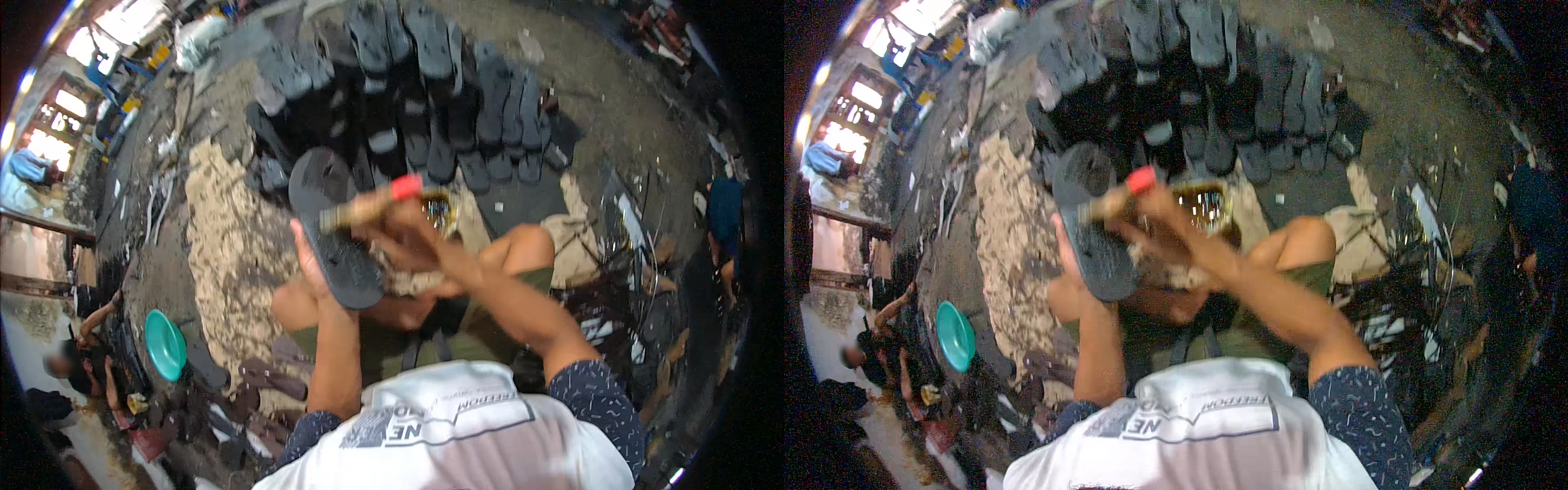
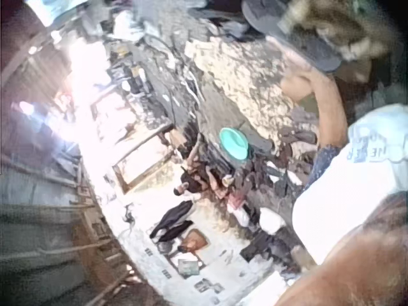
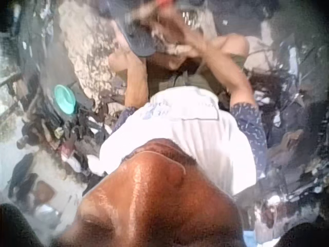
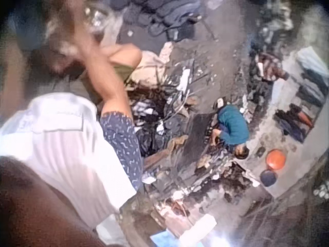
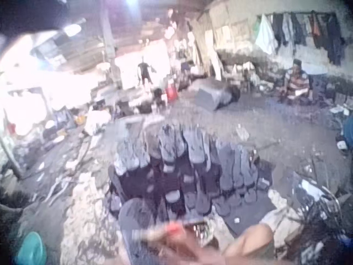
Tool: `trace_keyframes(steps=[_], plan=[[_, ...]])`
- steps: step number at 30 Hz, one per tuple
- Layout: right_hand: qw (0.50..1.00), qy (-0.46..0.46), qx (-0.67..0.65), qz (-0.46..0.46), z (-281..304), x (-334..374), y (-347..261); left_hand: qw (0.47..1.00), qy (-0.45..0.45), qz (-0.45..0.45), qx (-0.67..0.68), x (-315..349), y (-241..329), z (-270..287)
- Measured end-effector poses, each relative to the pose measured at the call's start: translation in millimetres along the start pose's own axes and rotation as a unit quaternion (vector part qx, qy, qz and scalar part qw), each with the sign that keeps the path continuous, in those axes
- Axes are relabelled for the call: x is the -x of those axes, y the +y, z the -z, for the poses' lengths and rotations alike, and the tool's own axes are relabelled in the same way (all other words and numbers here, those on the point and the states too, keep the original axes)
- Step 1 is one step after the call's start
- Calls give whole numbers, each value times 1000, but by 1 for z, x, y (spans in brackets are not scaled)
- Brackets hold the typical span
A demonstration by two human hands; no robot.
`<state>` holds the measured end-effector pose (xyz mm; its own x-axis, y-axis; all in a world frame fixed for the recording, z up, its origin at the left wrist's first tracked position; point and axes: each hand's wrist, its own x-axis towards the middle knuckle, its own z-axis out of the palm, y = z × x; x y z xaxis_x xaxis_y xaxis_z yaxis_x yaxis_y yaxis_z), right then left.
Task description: The person sits on the floor and repeatedly applies a brown adhesive to the soles of black slipper soles using a brush. They dip the brush into a container, spread the adhesive, and place each treated sole onto a growing stack.
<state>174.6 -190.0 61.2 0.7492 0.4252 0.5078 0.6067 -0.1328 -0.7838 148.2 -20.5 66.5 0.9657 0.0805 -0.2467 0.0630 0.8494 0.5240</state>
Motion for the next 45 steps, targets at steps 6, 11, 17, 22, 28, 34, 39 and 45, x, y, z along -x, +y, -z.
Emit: trace_keyframes(steps=[6,11,17,22,28,34,39,45], plan=[[933,58,-227,-272,18,59,-24,994,-78,21,-71,-99,-1,-8],[931,305,-91,-180,101,47,-36,972,-229,-7,-40,-231,33,-135],[901,390,-85,-170,115,60,-24,967,-83,-102,-220,-237,74,-116],[888,371,-47,-269,137,91,17,832,138,-228,-486,-75,148,112],[902,352,-37,-249,96,53,68,351,492,120,-788,240,111,325],[950,153,-121,-244,1,-8,63,490,404,3,-772,255,15,365],[946,152,-99,-269,5,16,75,469,388,82,-789,213,15,309],[936,155,-48,-311,28,45,70,706,405,-138,-564,163,40,447]])
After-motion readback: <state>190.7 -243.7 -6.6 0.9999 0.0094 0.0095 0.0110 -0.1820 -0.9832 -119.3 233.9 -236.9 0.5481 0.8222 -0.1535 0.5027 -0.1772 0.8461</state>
